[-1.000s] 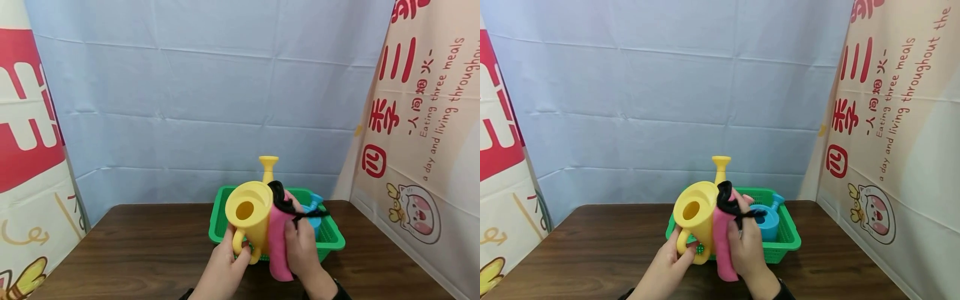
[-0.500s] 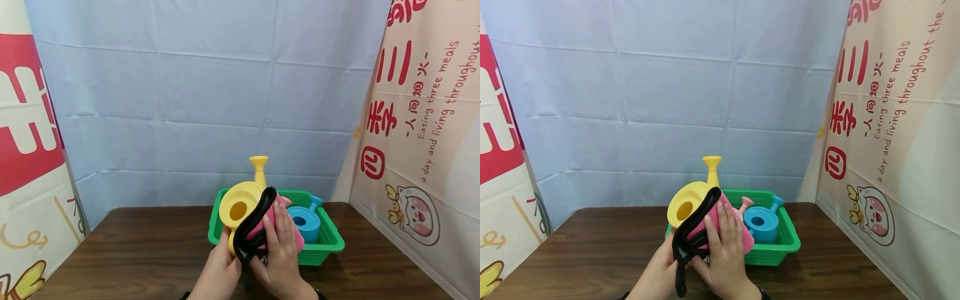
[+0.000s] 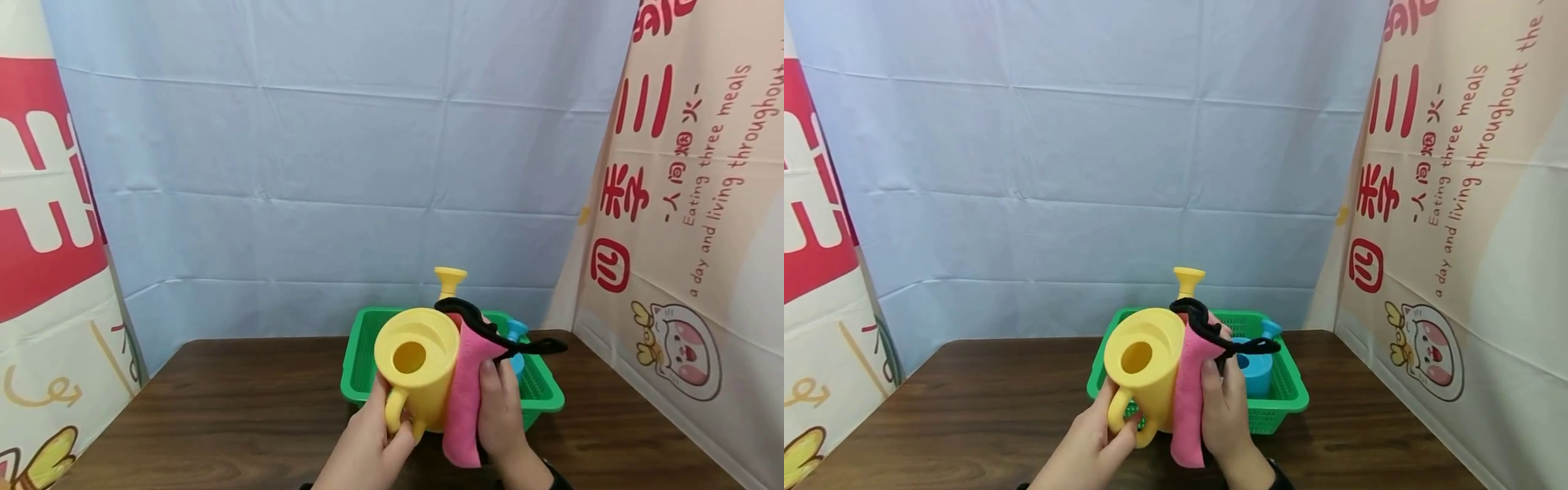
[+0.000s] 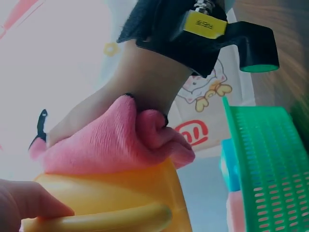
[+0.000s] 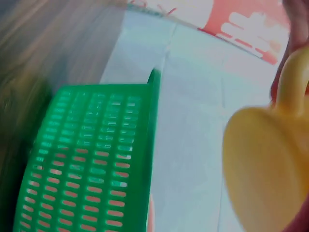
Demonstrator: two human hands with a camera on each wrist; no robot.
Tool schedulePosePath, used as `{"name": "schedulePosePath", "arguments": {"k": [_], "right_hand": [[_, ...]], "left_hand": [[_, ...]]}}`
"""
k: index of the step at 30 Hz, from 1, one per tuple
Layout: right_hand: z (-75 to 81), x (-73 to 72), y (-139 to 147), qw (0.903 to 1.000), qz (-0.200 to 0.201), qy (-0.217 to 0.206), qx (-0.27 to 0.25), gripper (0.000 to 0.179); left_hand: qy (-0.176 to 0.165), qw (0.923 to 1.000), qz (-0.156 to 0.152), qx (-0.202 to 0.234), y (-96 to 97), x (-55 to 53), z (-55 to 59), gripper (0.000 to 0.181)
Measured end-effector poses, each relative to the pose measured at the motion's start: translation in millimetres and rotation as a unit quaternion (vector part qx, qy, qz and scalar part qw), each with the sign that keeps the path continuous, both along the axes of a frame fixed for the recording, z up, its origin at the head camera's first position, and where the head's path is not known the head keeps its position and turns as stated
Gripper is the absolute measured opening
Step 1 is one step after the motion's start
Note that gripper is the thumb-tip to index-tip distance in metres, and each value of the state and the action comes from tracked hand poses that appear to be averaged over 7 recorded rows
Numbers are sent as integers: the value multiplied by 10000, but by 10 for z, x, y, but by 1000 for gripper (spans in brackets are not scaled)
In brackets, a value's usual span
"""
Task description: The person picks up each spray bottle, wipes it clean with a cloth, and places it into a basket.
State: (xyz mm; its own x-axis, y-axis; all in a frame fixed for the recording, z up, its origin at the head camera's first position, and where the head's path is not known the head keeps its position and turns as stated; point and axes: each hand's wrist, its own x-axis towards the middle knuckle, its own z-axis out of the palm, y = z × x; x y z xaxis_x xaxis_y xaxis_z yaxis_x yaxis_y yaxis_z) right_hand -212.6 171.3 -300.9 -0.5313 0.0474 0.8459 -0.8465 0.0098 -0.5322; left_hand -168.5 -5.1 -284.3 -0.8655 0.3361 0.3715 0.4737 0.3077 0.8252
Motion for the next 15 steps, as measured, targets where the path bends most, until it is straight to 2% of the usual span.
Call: {"name": "schedulePosePath", "arguments": {"k": [2,4,5,6,7,8,9,10,11,13,15], "right_hand": [[8,19,-60,9995,-280,109,64,37],[9,11,-152,9938,-639,858,287,40],[0,6,-202,9859,-936,1295,496,44],[-14,-3,-248,9737,-1226,1768,750,49],[-34,-13,-289,9573,-1551,2223,1002,52],[-59,-13,-328,9426,-1833,2531,1179,56],[-83,-15,-358,9264,-2112,2812,1346,59],[-103,-17,-381,9153,-2261,2982,1488,61],[-123,-13,-396,9081,-2407,3019,1619,60],[-135,-18,-399,9037,-2429,3083,1714,60],[-127,-16,-380,9062,-2423,3038,1666,58]], "left_hand": [[-80,9999,-50,95,1,-5,-4,51],[-324,9991,-96,245,-3,-17,0,55],[-495,9981,-108,336,-8,-24,4,58],[-617,9972,-103,416,-16,-30,8,58],[-661,9966,-115,483,-27,-39,9,58],[-779,9953,-133,558,-39,-45,14,58],[-857,9943,-142,620,-51,-51,18,59],[-879,9939,-146,648,-60,-56,20,59],[-887,9934,-186,708,-69,-60,21,59],[-834,9930,-292,785,-74,-61,19,58],[-797,9927,-376,820,-65,-51,15,57]]}}
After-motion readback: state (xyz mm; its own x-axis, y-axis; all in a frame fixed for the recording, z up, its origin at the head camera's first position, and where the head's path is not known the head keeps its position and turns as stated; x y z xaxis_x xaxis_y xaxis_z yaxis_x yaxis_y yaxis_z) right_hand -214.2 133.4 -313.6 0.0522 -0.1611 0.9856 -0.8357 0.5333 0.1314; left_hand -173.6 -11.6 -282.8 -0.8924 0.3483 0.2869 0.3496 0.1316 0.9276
